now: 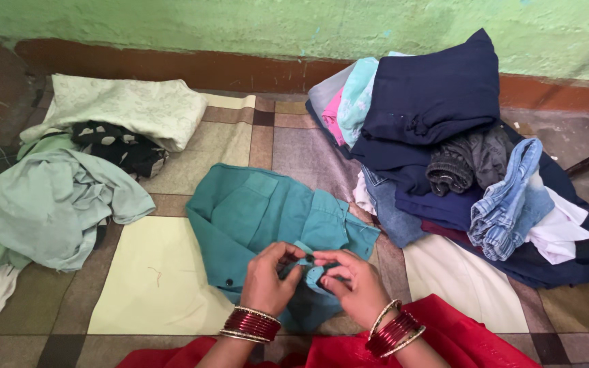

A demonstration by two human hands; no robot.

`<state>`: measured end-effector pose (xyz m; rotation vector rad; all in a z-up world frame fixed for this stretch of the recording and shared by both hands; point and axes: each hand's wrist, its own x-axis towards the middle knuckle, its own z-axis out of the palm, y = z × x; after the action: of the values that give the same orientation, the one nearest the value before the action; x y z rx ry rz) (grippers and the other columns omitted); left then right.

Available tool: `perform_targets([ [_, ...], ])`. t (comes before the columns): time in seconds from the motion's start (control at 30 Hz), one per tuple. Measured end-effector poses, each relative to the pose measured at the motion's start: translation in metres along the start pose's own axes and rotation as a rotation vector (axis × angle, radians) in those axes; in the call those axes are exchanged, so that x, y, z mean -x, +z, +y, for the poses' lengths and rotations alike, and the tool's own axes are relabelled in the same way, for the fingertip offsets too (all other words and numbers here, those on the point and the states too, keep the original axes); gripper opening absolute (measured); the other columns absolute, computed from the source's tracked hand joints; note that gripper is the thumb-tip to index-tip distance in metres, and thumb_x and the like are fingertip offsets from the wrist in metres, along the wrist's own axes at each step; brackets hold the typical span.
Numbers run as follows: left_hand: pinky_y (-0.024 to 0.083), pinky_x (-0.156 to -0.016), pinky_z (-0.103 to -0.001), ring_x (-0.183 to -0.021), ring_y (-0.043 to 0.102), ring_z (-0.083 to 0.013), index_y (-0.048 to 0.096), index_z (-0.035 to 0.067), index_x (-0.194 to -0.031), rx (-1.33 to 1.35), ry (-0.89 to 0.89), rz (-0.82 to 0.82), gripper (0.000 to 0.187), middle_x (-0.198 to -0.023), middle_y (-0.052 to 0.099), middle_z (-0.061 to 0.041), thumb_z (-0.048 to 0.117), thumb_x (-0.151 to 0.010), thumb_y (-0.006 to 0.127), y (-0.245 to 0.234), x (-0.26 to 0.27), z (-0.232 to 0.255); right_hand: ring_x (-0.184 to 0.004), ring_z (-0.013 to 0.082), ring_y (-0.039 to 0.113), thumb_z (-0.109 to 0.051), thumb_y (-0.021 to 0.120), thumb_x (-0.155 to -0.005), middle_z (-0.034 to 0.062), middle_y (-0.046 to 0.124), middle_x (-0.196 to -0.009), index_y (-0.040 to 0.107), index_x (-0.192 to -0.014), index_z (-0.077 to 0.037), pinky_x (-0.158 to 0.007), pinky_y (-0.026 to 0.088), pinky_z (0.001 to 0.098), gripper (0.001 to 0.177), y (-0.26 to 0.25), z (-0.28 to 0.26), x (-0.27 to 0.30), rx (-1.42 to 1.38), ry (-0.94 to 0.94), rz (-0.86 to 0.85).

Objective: The person folds a shirt by hand on the floor, smoothing out the sleeves and body of the garment and then folding it into a smaller rectangular shape.

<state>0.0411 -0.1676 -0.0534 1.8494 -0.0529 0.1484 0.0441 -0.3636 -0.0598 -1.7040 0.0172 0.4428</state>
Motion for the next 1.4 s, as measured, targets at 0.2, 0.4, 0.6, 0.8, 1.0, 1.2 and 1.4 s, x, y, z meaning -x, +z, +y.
perform_targets([
  [0.2,0.058,-0.073,-0.034,-0.083,0.074,-0.0246,0.075,0.003,-0.09,-0.056,0.105,-0.028,0.018,-0.09,0.073,-0.01,-0.005,-0.074,0.071,-0.006,0.0,0.003,-0.078,0.0098,0.074,0.004,0.075,-0.081,0.0048,0.077,-0.093,0.075,-0.107,-0.006,-0.072,0.061,0.0272,0.027,0.005,-0.014,0.007,0.365,-0.117,0.175],
  [0.4,0.058,-0.077,-0.029,-0.084,0.076,-0.0154,0.073,0.002,-0.097,0.182,-0.033,-0.168,0.017,-0.09,0.078,-0.007,-0.002,-0.081,0.067,-0.006,0.0,-0.006,-0.067,0.0157,0.07,-0.006,0.074,-0.087,0.008,0.072,-0.082,0.068,-0.1,-0.005,-0.067,0.057,0.0304,0.015,0.007,-0.012,0.008,0.548,-0.232,0.188],
  [0.6,0.059,-0.074,-0.027,-0.082,0.071,-0.011,0.074,-0.001,-0.099,0.408,-0.215,-0.229,0.017,-0.09,0.076,-0.007,0.008,-0.086,0.078,0.0,-0.005,-0.022,-0.071,0.014,0.073,-0.004,0.072,-0.081,0.006,0.072,-0.083,0.071,-0.1,-0.007,-0.065,0.059,0.0303,0.019,0.009,-0.015,0.009,0.521,-0.399,0.199],
  [0.8,0.061,-0.076,-0.025,-0.085,0.076,-0.0099,0.078,0.001,-0.1,0.187,-0.11,-0.138,0.022,-0.093,0.081,-0.005,0.008,-0.079,0.081,-0.009,-0.009,-0.01,-0.071,0.0168,0.073,-0.007,0.074,-0.079,0.0056,0.071,-0.084,0.071,-0.097,-0.007,-0.065,0.058,0.0313,0.018,0.012,-0.019,0.01,0.624,-0.434,0.217],
  [1.0,0.06,-0.078,-0.027,-0.086,0.075,-0.0123,0.081,0.002,-0.097,0.303,-0.144,-0.28,0.017,-0.092,0.08,-0.006,0.009,-0.081,0.082,-0.012,-0.011,-0.005,-0.073,0.0197,0.074,-0.01,0.077,-0.079,0.0055,0.074,-0.087,0.07,-0.095,-0.006,-0.065,0.059,0.0323,0.018,0.01,-0.012,0.013,0.69,-0.424,0.214],
  [1.2,0.058,-0.075,-0.027,-0.082,0.075,-0.0107,0.081,0.002,-0.095,0.086,-0.066,-0.227,0.016,-0.09,0.079,-0.005,0.01,-0.081,0.081,-0.018,-0.008,0.002,-0.08,0.0213,0.077,-0.007,0.075,-0.079,0.006,0.076,-0.092,0.069,-0.099,-0.007,-0.068,0.061,0.0326,0.021,0.012,-0.015,0.014,0.66,-0.558,0.22],
  [1.4,0.06,-0.076,-0.027,-0.082,0.075,-0.0124,0.077,0.003,-0.094,0.268,-0.173,-0.281,0.014,-0.088,0.08,-0.005,0.012,-0.084,0.078,-0.014,-0.01,-0.007,-0.074,0.0247,0.074,-0.007,0.077,-0.078,0.0064,0.076,-0.091,0.072,-0.098,-0.009,-0.063,0.058,0.0349,0.02,0.013,-0.018,0.018,0.766,-0.542,0.212],
])
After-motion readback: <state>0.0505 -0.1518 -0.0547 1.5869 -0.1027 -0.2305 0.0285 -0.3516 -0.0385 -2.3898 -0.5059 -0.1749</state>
